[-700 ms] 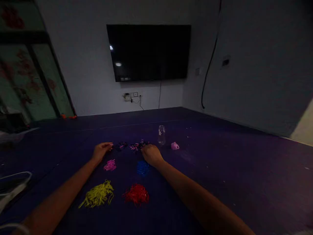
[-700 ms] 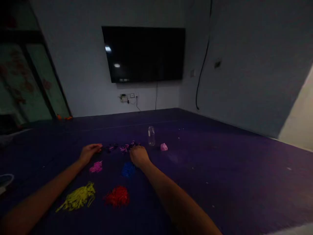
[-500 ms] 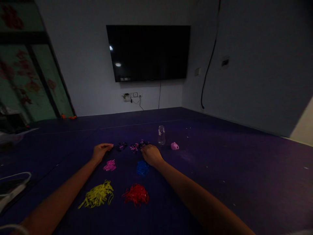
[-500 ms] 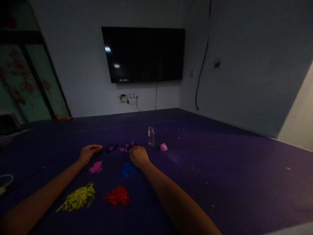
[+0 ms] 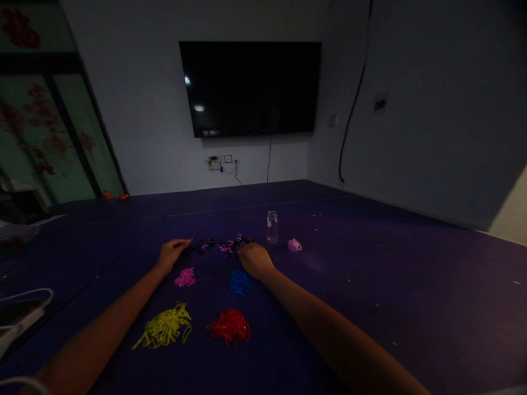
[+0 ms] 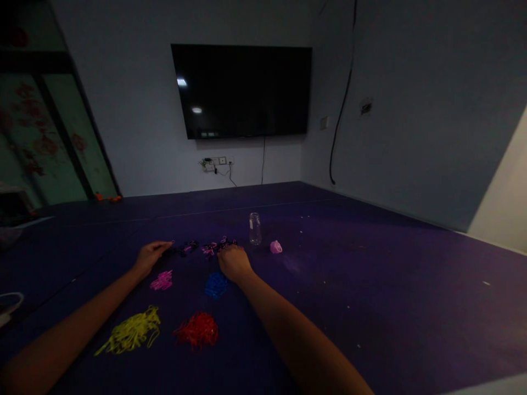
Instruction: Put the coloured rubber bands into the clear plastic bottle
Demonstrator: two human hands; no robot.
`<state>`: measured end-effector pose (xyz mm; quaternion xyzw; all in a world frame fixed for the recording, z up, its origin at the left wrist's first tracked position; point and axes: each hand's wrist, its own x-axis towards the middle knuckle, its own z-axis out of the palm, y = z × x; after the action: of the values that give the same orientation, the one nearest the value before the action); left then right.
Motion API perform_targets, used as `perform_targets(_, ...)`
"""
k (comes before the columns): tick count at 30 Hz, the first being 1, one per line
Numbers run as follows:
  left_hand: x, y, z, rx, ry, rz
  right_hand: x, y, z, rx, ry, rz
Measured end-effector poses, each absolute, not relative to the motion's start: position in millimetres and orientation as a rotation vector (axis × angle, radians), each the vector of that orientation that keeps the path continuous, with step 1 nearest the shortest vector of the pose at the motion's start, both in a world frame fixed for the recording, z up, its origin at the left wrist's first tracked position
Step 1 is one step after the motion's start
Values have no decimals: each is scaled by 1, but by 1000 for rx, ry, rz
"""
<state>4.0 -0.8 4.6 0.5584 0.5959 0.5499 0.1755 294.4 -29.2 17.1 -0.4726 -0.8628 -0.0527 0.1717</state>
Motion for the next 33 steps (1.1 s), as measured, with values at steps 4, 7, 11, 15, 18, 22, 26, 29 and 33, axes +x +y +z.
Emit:
perform_targets(4,7,0,5,1620,1692,1517,295,-31,19,-1340,-2458,-156)
perform_targets(7,8,-1,9,1644,1672,1460,295,-32,19,-1350,-2457,-152)
perform_targets(11,5,-9,29,1713,1578,1228,295,-31,20,-1358,-2454,-120)
perform_targets(15,3,-23,51,1778,1434,872,294,-31,19,-1363,-2447,-120)
perform_targets(18,5,-29,55,1823,1231,526,294,-31,19,-1362,-2446,-128)
perform_targets(22,8,-27,52,1847,1113,385,294,-31,19,-1355,-2452,-138)
perform_targets(26,7,-28,58,1866,1138,396,294,-32,19,-1337,-2462,-166)
perform_targets(29,3,-34,68,1902,1214,385,295,-33,19,-1327,-2464,-172)
perform_targets(33,-4,-36,75,1940,1314,293,294,-34,20,-1339,-2469,-152)
